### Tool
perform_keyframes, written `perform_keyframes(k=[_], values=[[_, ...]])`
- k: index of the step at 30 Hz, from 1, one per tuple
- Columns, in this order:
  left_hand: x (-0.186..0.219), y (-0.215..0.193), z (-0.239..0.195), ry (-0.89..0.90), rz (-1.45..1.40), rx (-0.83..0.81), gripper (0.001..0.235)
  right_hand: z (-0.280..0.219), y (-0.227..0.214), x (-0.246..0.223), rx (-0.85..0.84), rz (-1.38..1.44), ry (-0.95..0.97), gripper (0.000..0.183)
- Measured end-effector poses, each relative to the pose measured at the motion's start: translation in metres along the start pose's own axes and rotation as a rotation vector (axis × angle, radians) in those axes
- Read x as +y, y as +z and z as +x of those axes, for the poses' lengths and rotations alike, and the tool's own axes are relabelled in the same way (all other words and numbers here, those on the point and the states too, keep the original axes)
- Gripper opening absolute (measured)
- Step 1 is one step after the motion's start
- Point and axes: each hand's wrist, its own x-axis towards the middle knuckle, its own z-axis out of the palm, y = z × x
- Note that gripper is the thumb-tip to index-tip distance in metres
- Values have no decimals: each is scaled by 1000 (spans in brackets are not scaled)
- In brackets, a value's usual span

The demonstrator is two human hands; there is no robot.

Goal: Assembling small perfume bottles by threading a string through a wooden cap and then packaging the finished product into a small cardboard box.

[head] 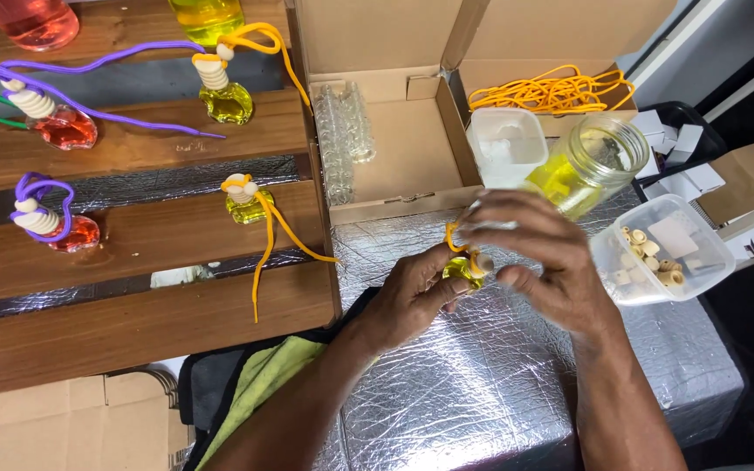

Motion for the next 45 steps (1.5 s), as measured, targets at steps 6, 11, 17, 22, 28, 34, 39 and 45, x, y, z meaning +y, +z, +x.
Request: perform_keyframes(k=[6, 11, 17, 22, 28, 34, 39, 45], values=[[-5, -6, 3, -105, -219, -135, 35, 2, -3, -8, -98, -14, 78, 37], [-7, -8, -1, -183, -316, -208, 35, -1, 0, 0, -107, -178, 23, 35], [-1, -2, -2, -175, -224, -184, 20, -12, 13, 17, -79, -305, 9, 51], [-3, -1, -2, -120, -139, -102, 15, -7, 18, 10, -45, -373, 38, 50], [-8, 2, -3, -42, 8, 19, 15, -5, 23, 8, -18, -389, 99, 54], [-8, -1, 4, -36, -11, 175, 20, -6, 19, 14, -14, -127, 216, 46], [-9, -7, 4, -65, -43, 192, 24, 2, 6, 0, -100, 199, 473, 25], [-10, -1, 1, -116, -298, 79, 31, -18, -6, 26, -68, 330, 501, 19]])
